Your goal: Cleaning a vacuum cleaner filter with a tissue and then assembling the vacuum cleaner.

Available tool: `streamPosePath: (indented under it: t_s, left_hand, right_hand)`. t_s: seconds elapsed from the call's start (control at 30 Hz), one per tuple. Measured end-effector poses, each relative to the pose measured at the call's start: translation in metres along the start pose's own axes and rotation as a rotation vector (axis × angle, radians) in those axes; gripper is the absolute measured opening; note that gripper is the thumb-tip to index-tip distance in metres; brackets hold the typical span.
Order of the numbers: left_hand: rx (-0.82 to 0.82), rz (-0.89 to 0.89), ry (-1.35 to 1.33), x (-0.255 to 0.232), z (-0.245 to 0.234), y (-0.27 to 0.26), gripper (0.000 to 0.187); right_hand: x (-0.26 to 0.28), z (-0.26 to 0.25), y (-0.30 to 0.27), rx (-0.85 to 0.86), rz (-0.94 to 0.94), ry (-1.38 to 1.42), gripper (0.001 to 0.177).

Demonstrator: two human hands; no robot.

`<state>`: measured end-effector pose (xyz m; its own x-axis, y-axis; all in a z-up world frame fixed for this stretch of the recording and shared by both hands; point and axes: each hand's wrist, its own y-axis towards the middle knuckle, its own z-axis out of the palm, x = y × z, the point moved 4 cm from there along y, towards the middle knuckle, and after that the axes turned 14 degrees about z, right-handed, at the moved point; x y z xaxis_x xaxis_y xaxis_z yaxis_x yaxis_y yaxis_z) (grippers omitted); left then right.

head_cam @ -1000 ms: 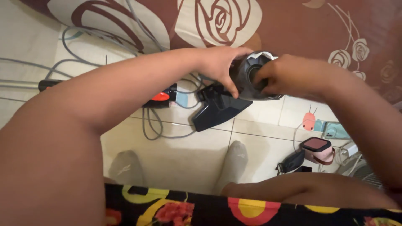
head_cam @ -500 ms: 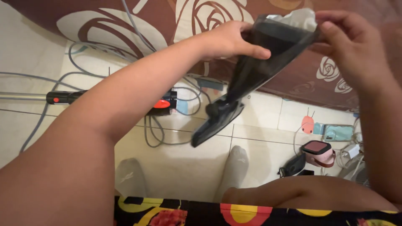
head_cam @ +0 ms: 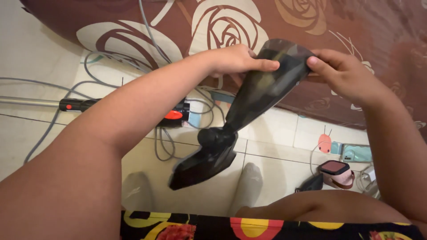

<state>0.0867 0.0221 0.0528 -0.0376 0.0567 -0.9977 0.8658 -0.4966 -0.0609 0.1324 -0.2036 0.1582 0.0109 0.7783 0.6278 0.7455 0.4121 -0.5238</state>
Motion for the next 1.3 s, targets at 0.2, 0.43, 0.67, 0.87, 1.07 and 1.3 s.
streamPosePath:
  t_s: [0.2, 0.43, 0.67, 0.87, 1.07, 1.3]
  left_hand:
    - [0.051, 0.051, 0.056, -0.002, 0.003, 0.011, 0.098]
    - [0.165, 0.198, 0.336, -0.038, 0.013, 0.007, 0.093]
    - [0.245, 0.178, 0.349, -0.083, 0.028, -0.016, 0.086]
    - [0.276, 0.181, 0.284, -0.092, 0.035, -0.024, 0.078]
    - [0.277, 0.268, 0.335, -0.08, 0.033, -0.019, 0.073]
    - [0.231, 0.502, 0.362, -0.059, 0.047, -0.017, 0.084]
  right_hand:
    - [-0.013, -0.015, -0.006, -0.052, -0.029, -0.146, 0.037]
    - [-0.023, -0.037, -0.024, 0.21, -0.147, 0.321, 0.034]
    - [-0.043, -0.042, -0.033, 0.346, 0.031, -0.202, 0.036]
    - [-0.078, -0.044, -0.028, 0.603, 0.046, -0.221, 0.034]
    - [-0.07, -0.042, -0.029, 0.553, 0.008, -0.345, 0.03]
    - [-0.026, -0.042, -0.064, 0.382, -0.119, -0.288, 0.029]
